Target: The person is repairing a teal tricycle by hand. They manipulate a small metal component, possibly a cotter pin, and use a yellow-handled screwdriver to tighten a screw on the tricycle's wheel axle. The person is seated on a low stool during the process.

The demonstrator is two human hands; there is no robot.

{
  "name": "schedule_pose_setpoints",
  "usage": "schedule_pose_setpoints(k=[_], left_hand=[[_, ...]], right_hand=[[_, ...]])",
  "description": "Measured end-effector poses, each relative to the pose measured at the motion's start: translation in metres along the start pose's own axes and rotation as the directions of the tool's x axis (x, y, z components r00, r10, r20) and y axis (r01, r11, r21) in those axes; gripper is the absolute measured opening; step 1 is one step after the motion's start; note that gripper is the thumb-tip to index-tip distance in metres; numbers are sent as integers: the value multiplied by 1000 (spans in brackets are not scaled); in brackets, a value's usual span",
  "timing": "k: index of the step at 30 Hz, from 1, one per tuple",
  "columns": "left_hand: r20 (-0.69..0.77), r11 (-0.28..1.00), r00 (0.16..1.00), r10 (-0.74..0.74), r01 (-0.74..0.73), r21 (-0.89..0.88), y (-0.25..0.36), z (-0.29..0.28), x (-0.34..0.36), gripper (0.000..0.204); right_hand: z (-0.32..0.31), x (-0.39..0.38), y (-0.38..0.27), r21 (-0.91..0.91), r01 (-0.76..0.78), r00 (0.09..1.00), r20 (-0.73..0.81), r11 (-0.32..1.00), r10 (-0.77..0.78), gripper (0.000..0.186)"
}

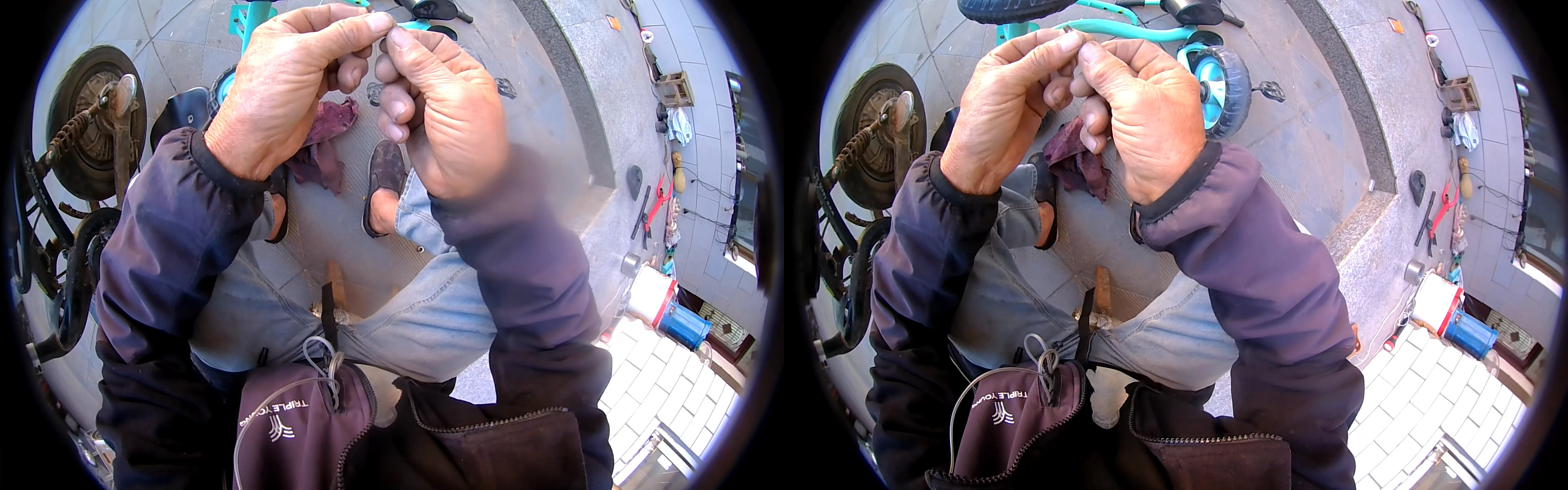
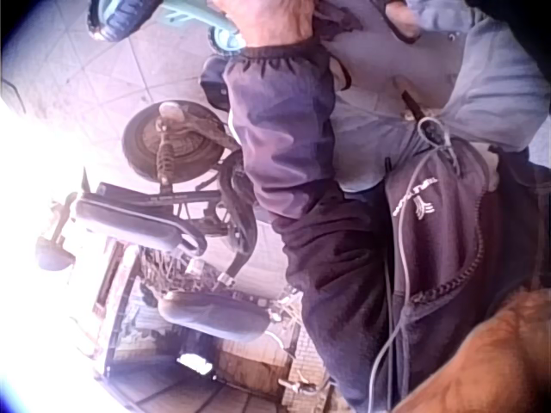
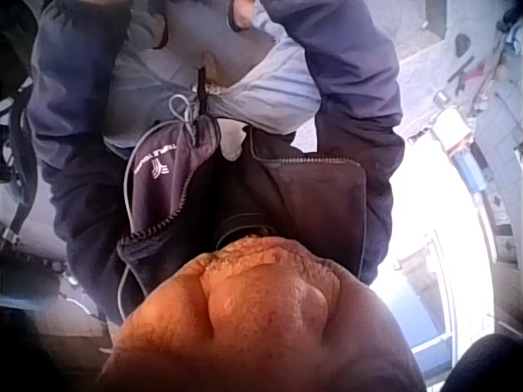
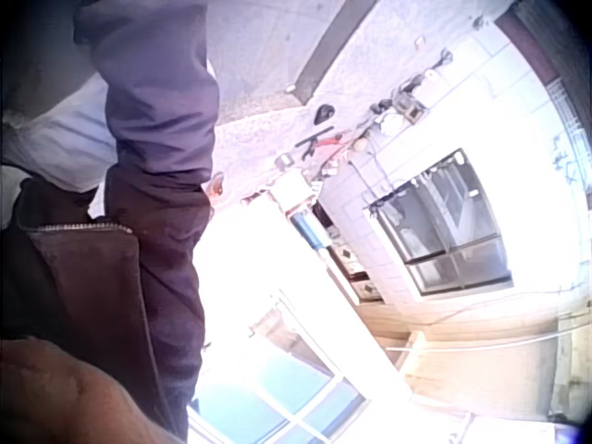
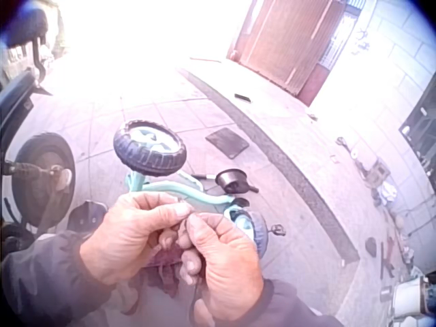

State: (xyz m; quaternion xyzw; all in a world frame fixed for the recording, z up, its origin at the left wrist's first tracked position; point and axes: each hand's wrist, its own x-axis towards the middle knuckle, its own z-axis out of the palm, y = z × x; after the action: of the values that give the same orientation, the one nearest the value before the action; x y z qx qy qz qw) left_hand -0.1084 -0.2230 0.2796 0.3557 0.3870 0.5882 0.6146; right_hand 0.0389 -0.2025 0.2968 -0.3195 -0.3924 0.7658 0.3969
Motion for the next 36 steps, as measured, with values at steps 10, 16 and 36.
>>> schedule_pose_setpoints(k=[10, 16, 36], left_hand=[[12, 1000, 1000, 1, -1, 8, 0, 0, 0, 18], [1, 1000, 1000, 0, 0, -7, 0, 1, -1, 18], [3, 1000, 1000, 7, -7, 16, 0, 1, -1, 17]], right_hand=[[-2, -1, -3, 5, -55, 998, -5, 998, 55, 25], [-4, -3, -6, 160, -142, 987, 94, 977, 128, 24], [-6, -1, -4, 131, -138, 988, 87, 982, 127, 26]])
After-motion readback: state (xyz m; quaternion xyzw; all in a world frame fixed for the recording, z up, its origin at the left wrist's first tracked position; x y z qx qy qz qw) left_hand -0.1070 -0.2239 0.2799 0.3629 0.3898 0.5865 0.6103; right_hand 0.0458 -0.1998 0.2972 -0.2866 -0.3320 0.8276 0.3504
